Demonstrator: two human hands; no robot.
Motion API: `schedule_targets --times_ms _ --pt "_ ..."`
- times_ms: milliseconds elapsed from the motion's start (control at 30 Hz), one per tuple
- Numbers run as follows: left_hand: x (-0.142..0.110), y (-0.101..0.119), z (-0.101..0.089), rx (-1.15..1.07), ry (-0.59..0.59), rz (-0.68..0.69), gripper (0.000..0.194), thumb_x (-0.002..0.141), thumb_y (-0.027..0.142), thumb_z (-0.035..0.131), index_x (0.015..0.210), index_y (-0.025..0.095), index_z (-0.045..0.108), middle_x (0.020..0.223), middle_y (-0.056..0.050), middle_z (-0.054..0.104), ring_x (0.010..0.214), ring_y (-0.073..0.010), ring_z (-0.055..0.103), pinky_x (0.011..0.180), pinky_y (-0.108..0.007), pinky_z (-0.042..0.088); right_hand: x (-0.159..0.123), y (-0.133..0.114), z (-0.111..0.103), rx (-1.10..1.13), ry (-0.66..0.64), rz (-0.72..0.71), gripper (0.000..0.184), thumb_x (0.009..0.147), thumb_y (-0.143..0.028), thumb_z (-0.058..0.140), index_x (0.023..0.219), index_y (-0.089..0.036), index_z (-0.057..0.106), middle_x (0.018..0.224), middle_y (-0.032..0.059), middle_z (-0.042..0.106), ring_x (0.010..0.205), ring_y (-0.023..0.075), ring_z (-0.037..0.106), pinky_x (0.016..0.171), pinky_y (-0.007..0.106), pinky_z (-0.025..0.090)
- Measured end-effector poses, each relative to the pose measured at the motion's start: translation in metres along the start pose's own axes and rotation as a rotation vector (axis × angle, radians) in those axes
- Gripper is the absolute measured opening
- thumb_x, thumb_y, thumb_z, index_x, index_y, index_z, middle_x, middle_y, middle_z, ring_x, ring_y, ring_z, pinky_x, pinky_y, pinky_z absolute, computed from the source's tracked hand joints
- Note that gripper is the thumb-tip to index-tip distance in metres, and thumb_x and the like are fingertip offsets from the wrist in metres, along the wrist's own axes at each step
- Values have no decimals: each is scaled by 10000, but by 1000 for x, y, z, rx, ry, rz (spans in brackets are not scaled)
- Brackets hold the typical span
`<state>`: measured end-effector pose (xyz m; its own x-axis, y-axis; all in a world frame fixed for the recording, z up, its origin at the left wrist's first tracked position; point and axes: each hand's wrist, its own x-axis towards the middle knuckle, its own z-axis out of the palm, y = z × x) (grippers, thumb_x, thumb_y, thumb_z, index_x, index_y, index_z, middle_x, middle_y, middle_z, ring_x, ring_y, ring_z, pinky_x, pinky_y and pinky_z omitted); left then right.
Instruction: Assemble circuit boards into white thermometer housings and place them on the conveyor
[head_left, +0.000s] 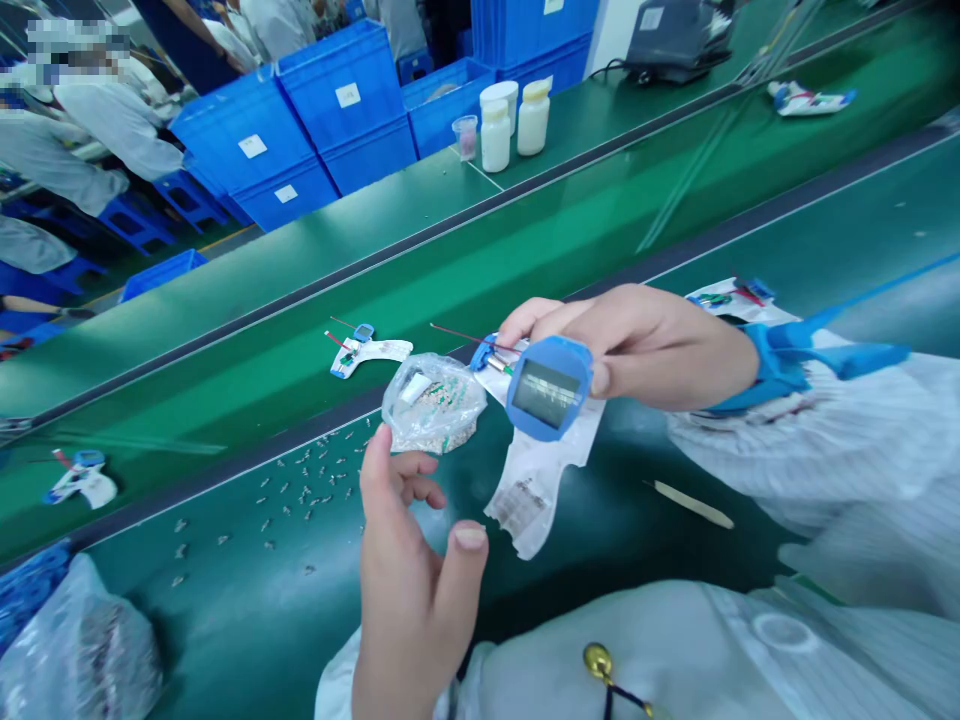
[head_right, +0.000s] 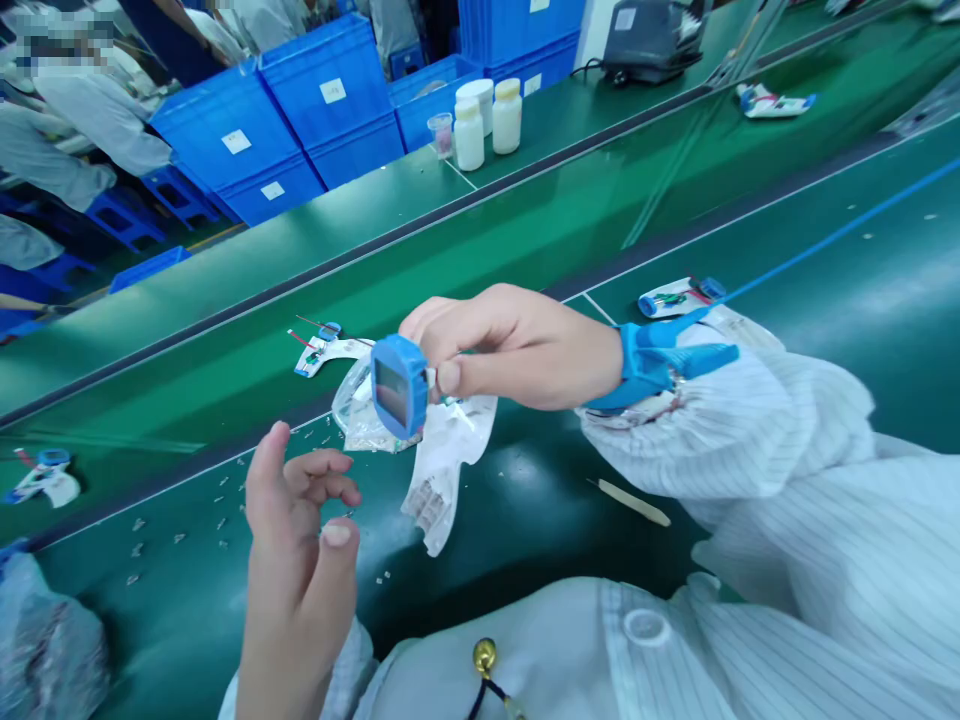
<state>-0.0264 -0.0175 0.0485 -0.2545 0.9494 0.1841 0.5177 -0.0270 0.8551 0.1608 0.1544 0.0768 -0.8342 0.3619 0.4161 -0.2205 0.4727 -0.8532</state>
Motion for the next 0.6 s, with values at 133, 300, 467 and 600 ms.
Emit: schedule_targets --times_ms 133,300,467,600 --pt "-2 -3 0 1 -145 -68 627 924 440 465 1462 293 179 1083 -88 499 799 -178 542 576 -267 453 -1 8 6 169 177 156 469 817 -596 573 671 -155 511 742 21 566 883 173 572 767 314 437" --pt "-1 -4 2 17 -140 -166 575 891 448 516 1409 278 333 1096 -93 545 782 -179 569 474 -224 419 3 34 3 201 302 357 540 691 -662 633 636 -161 439 690 -7 531 612 104 523 561 241 412" --pt "2 -8 3 55 -163 -240 493 864 372 537 1327 220 464 1067 -102 588 777 -188 568 498 -251 449 8 76 -69 -449 567 569 408 898 -479 464 812 -96 576 700 11 565 630 101 547 592 233 426" --pt "4 -16 5 87 -200 -190 433 845 280 541 1274 223 536 1018 -83 630 790 -190 587 597 -287 498 5 104 -124 -648 636 493 318 972 -368 425 1056 -114 597 1009 47 605 902 172 605 772 317 517"
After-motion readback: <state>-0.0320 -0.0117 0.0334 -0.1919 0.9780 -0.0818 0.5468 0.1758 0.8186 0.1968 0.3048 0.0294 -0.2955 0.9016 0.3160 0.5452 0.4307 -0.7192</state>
